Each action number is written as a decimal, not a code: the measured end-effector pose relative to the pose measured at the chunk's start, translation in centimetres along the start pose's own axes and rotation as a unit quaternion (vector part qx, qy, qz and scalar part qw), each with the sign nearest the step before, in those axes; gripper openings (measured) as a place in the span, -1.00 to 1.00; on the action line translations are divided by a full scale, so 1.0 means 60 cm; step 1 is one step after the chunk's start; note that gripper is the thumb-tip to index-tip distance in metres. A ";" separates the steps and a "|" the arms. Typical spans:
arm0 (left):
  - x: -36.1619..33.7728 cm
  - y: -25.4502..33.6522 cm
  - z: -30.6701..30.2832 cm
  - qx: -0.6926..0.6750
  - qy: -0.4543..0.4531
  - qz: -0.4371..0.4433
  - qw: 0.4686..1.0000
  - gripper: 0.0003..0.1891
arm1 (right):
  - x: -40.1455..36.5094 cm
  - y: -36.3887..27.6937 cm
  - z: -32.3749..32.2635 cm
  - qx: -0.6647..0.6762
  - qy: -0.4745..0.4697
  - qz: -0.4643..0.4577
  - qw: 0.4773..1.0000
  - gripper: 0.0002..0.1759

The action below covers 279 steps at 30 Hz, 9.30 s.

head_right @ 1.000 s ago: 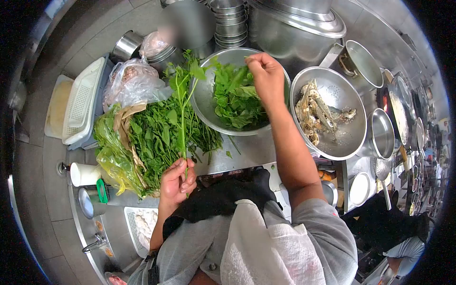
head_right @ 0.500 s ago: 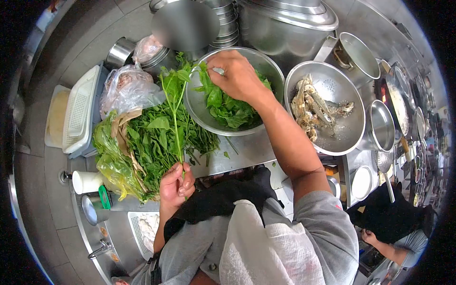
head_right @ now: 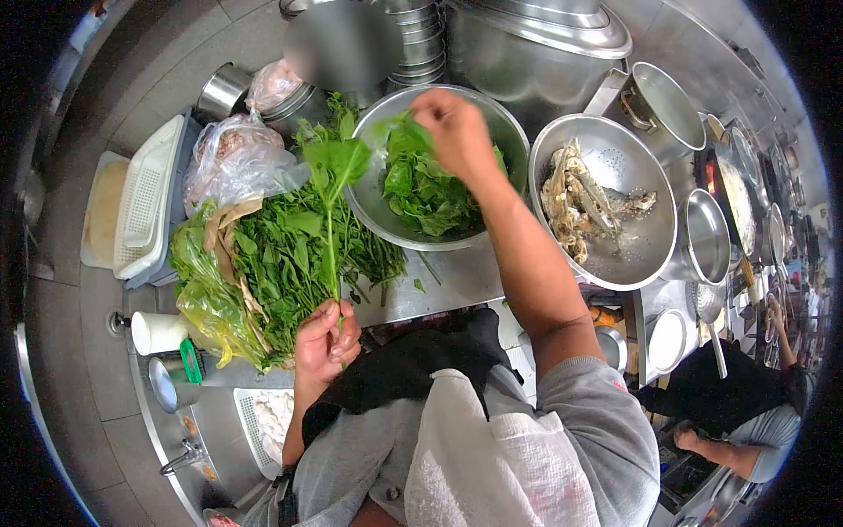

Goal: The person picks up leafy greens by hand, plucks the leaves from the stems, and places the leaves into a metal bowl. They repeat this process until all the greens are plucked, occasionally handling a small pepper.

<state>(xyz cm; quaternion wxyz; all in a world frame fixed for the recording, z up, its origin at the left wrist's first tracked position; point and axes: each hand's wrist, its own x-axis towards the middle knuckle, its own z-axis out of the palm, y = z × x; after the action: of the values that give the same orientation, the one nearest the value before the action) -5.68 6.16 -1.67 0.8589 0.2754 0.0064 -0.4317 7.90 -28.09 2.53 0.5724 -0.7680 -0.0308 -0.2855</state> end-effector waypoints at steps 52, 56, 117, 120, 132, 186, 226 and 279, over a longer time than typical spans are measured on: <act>0.032 0.001 -0.007 0.502 0.355 0.219 0.757 -0.69 | -0.051 -0.083 -0.018 -0.131 -0.030 -0.069 0.989 -0.73; 0.171 0.075 -0.011 0.641 0.342 0.350 0.591 -0.57 | -0.090 -0.070 0.000 -0.301 -0.084 -0.131 0.941 -0.56; 0.002 0.060 0.013 0.138 0.256 0.320 0.902 -0.77 | -0.172 -0.109 0.247 0.193 -0.368 0.142 0.898 -0.73; 0.009 0.069 0.035 0.130 0.231 0.317 0.911 -0.73 | -0.149 -0.148 0.187 0.250 -0.260 0.120 0.925 -0.88; 0.026 0.072 0.036 0.216 0.253 0.314 0.889 -0.67 | -0.054 -0.011 -0.029 0.103 0.006 0.189 0.977 -0.76; 0.121 0.034 0.071 0.192 0.200 0.187 0.942 -0.86 | -0.100 -0.180 0.051 -0.295 -0.124 -0.337 0.886 -0.75; 0.062 0.010 0.044 0.157 0.210 0.172 0.949 -0.89 | -0.071 -0.055 -0.013 -0.379 -0.019 -0.187 0.906 -0.86; 0.040 0.009 0.025 0.368 0.317 0.263 0.834 -0.81 | -0.019 -0.149 -0.034 -0.205 0.057 -0.067 0.975 -0.70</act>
<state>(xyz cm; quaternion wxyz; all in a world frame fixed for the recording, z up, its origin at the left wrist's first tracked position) -4.09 3.92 -0.71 0.7264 0.6839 0.0467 -0.0496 2.76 -26.51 10.08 0.3836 -0.8476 0.0098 -0.3665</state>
